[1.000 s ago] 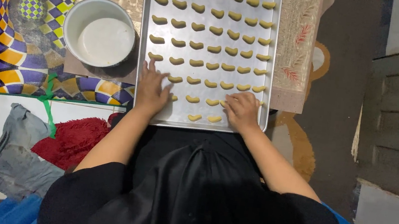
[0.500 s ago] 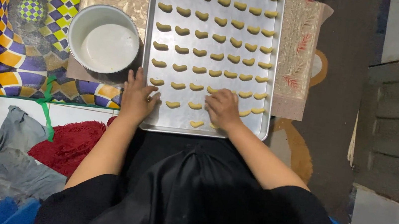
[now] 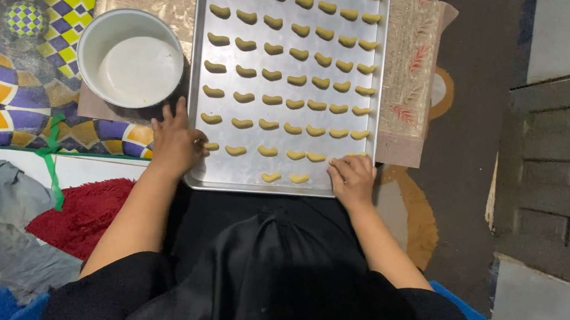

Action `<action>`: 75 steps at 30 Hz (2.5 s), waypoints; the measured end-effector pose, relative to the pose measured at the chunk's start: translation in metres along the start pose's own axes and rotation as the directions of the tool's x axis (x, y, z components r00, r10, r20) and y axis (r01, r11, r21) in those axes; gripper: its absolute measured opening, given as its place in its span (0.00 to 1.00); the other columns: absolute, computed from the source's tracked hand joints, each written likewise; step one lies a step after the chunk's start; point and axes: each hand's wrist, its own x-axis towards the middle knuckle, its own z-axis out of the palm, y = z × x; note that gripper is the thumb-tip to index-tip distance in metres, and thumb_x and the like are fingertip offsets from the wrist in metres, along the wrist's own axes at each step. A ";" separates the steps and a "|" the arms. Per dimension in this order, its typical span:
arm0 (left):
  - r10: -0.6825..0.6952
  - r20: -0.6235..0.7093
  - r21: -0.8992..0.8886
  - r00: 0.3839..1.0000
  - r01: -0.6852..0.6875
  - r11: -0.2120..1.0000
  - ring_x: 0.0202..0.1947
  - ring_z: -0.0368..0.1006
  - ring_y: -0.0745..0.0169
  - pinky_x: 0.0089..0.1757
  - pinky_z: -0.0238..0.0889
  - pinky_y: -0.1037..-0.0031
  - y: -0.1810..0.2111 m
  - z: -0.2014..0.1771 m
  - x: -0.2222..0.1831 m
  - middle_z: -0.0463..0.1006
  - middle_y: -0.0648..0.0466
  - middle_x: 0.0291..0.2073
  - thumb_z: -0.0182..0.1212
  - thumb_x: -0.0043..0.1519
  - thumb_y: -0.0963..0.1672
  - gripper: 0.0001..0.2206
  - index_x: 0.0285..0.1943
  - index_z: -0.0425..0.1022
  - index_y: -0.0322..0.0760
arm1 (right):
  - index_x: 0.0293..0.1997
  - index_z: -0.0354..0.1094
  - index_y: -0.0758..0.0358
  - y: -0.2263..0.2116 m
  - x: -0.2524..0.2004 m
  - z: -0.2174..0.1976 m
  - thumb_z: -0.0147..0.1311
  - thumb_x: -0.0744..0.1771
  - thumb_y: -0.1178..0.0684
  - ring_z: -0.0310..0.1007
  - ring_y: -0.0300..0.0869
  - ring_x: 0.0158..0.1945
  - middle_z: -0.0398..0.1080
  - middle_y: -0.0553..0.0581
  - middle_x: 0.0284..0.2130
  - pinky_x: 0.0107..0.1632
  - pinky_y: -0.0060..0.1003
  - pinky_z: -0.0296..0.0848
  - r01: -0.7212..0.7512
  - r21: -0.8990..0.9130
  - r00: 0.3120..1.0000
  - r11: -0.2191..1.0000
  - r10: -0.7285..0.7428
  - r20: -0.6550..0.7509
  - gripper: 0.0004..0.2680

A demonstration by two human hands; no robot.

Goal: Arranging small dough pieces on a baking tray and then placing the tray into a commercial oven.

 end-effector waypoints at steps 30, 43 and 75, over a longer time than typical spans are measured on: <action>0.480 0.164 -0.054 0.862 -0.478 0.877 0.75 0.34 0.19 0.61 0.41 0.27 0.088 0.067 -0.020 0.43 0.36 0.77 0.72 0.53 0.47 0.11 0.43 0.84 0.48 | 0.42 0.81 0.56 -0.037 -0.002 0.016 0.66 0.63 0.54 0.73 0.51 0.45 0.77 0.56 0.33 0.49 0.42 0.72 -0.126 0.258 0.907 0.958 0.006 0.421 0.06; 0.416 0.203 -0.015 0.886 -0.422 0.906 0.76 0.34 0.25 0.63 0.42 0.31 0.083 0.045 -0.025 0.38 0.39 0.79 0.71 0.55 0.50 0.22 0.59 0.78 0.50 | 0.53 0.76 0.55 0.008 0.010 -0.014 0.67 0.64 0.47 0.71 0.51 0.46 0.73 0.54 0.39 0.49 0.45 0.70 -0.077 -0.023 0.991 0.997 0.074 -0.115 0.14; -0.183 0.198 -0.048 0.963 0.196 0.979 0.45 0.78 0.28 0.46 0.70 0.46 -0.004 -0.035 -0.003 0.81 0.32 0.34 0.58 0.64 0.47 0.15 0.45 0.81 0.26 | 0.52 0.74 0.64 0.045 0.022 0.026 0.60 0.68 0.57 0.75 0.58 0.44 0.70 0.61 0.38 0.49 0.46 0.72 -0.595 0.045 0.776 0.803 0.588 -0.229 0.08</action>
